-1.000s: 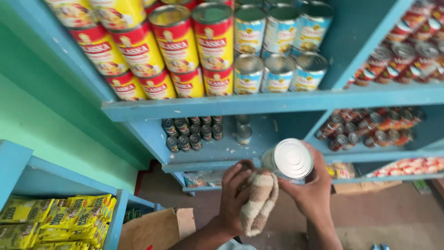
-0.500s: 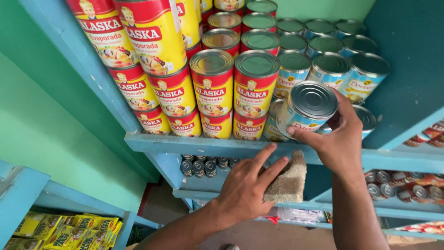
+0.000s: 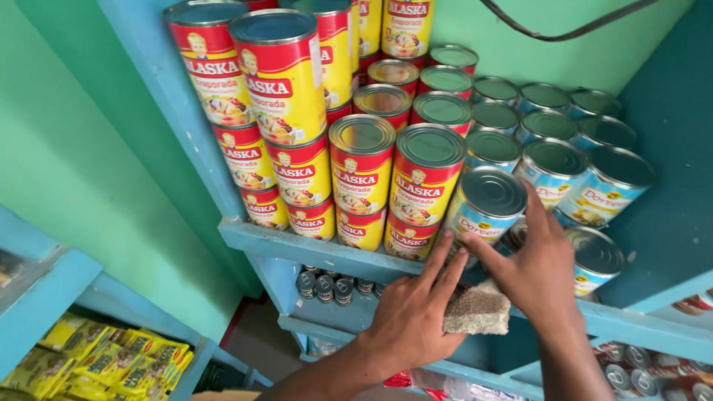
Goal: Wiping dust off canned goods with a cloth and organizing them onto store shelves.
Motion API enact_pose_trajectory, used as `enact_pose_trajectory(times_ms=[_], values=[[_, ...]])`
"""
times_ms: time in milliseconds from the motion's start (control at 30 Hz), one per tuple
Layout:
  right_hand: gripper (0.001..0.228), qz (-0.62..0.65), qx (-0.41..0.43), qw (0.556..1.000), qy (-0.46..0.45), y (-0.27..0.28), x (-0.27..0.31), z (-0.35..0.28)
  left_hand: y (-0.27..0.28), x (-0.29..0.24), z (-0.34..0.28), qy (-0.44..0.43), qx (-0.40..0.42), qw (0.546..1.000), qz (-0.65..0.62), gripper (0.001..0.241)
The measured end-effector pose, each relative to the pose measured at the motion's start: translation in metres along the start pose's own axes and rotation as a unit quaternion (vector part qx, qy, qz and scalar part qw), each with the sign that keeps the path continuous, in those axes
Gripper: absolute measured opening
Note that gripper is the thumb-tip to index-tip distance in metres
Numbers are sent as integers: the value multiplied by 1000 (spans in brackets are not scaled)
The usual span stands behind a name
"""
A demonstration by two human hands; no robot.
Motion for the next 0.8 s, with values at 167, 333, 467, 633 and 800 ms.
enact_pose_trajectory(times_ms=[167, 333, 467, 633, 800], values=[[96, -48, 98, 993, -35, -19, -32, -5, -12, 9, -4, 19, 14, 1000, -17, 101], [97, -107, 104, 987, -53, -26, -36, -5, -21, 10, -1, 42, 42, 998, -26, 105], [111, -150, 136, 975, -86, -32, -44, -4, -19, 10, -2, 32, 26, 998, -38, 89], [96, -85, 129, 984, -93, -27, -39, -1, -19, 16, -4, 26, 34, 998, -52, 80], [116, -60, 112, 988, -84, -21, -31, -10, -66, 16, -30, -8, 33, 993, -111, 82]])
Point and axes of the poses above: each hand's wrist, its own z-axis towards the middle knuckle, its own y-axis out of the back of the hand, x = y × z, the point moved 9 cm from there along z, towards the middle knuckle, and after that the axes turned 12 degrees about x, right-handed, at the moved point
